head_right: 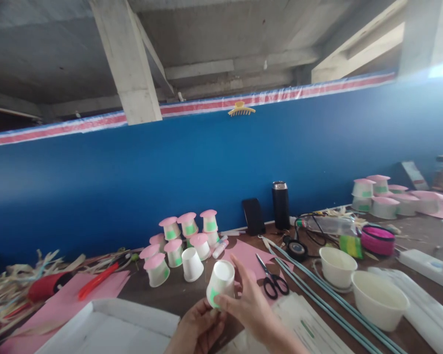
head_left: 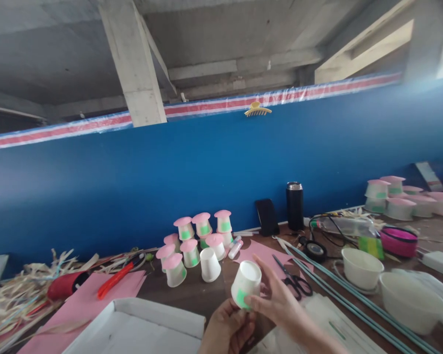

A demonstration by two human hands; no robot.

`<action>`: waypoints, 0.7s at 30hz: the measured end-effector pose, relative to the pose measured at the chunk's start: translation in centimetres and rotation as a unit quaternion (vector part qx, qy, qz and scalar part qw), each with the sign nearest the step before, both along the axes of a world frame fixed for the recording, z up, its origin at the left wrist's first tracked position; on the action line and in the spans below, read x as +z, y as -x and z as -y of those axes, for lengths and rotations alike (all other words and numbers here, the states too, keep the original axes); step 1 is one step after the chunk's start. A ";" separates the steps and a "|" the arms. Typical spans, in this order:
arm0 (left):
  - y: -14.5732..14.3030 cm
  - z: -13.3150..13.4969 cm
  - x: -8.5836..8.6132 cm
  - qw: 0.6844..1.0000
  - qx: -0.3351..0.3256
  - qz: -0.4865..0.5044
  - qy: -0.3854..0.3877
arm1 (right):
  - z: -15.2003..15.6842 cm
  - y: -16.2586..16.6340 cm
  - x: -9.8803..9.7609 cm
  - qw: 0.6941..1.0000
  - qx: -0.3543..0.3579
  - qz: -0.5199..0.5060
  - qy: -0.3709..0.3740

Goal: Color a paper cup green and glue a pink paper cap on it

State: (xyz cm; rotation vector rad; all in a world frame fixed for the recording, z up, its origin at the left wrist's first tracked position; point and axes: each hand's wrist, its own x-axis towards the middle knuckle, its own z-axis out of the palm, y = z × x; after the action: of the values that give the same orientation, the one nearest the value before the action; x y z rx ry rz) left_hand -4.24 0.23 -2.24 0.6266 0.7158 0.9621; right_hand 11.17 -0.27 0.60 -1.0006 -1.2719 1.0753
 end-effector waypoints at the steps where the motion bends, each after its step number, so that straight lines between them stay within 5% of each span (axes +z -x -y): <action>1: -0.1 0.0 -0.1 1.000 -0.002 -0.016 -0.002 | -0.1 0.0 0.0 1.000 -0.008 0.001 0.011; 6: -0.3 0.1 -0.7 0.989 0.022 -0.129 -0.069 | -0.7 -0.9 -0.2 0.993 -0.072 0.084 0.044; 12: -0.1 -0.2 -1.6 0.912 0.031 -0.377 -0.160 | -0.5 -2.2 -0.4 0.978 -0.100 0.178 0.038; 21: 0.5 -0.3 -1.7 0.833 0.054 -0.486 -0.258 | 0.1 -2.4 -0.7 0.964 -0.063 0.258 -0.024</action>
State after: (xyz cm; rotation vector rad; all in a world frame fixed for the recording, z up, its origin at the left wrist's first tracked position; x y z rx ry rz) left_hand -4.71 0.49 -3.98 1.6307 1.4121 0.9089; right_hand 13.58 -0.36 -0.06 -1.3598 -1.6131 0.7003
